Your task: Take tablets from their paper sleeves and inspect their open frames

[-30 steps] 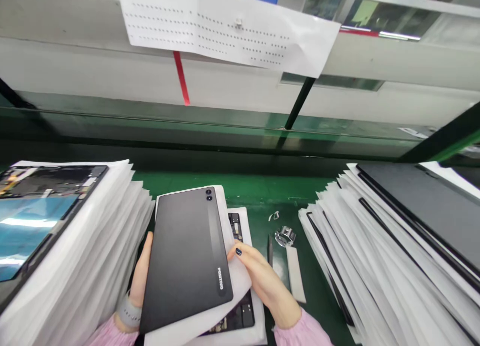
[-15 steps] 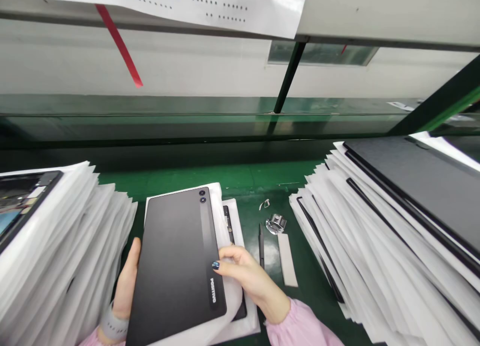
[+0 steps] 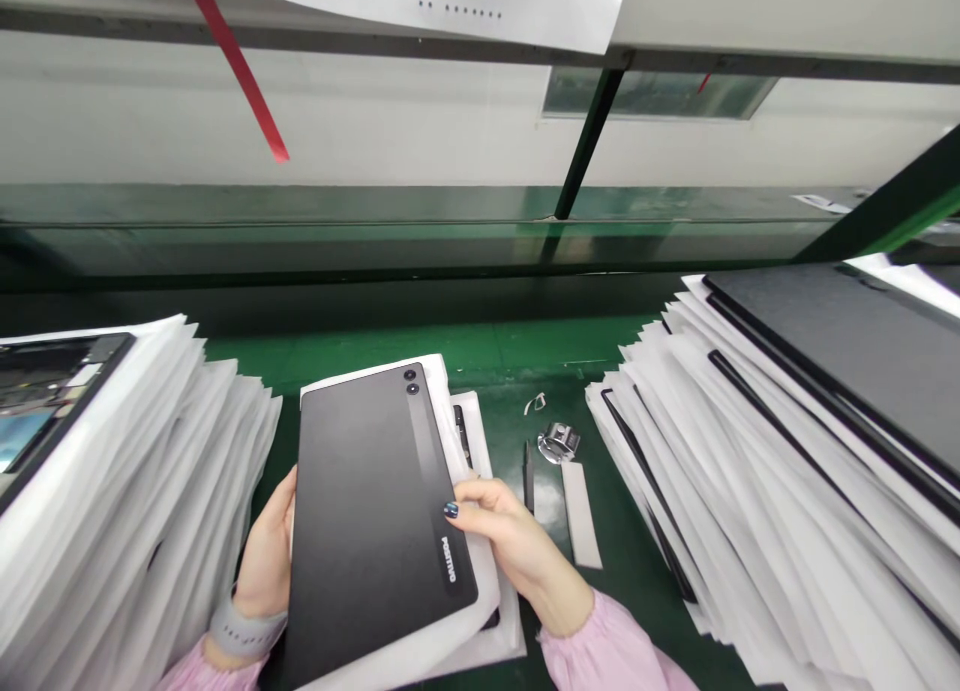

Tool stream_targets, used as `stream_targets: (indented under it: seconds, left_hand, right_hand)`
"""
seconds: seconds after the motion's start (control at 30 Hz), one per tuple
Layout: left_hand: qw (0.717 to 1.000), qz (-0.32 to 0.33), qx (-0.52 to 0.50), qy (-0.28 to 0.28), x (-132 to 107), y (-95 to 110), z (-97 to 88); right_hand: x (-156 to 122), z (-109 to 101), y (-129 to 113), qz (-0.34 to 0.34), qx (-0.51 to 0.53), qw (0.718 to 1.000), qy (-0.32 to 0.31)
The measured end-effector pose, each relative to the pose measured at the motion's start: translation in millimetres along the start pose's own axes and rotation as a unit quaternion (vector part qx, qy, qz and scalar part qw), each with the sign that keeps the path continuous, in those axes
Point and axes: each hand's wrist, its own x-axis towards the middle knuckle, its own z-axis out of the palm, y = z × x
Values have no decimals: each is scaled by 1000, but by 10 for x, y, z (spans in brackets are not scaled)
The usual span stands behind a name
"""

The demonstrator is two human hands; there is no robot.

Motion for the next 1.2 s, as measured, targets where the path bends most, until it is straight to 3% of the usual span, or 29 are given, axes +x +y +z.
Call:
stream_targets:
  seconds: [0.23, 0.53, 0.83, 1.03, 1.2]
  left_hand:
    - [997, -50, -12, -58, -6, 38, 21]
    - [996, -66, 54, -31, -29, 23, -4]
    - [991, -90, 58, -77, -15, 23, 19]
    - [994, -82, 52, -45, -39, 30, 74]
    - [995, -39, 76, 43, -69, 16, 118]
  right_hand:
    - [14, -40, 14, -14, -11, 1000, 6]
    - [25, -42, 6, -2, 8, 1000, 12]
    - [18, -40, 2, -11, 12, 1000, 12]
    - [14, -64, 0, -11, 10, 1000, 15]
    - [27, -39, -20, -4, 13, 1000, 3]
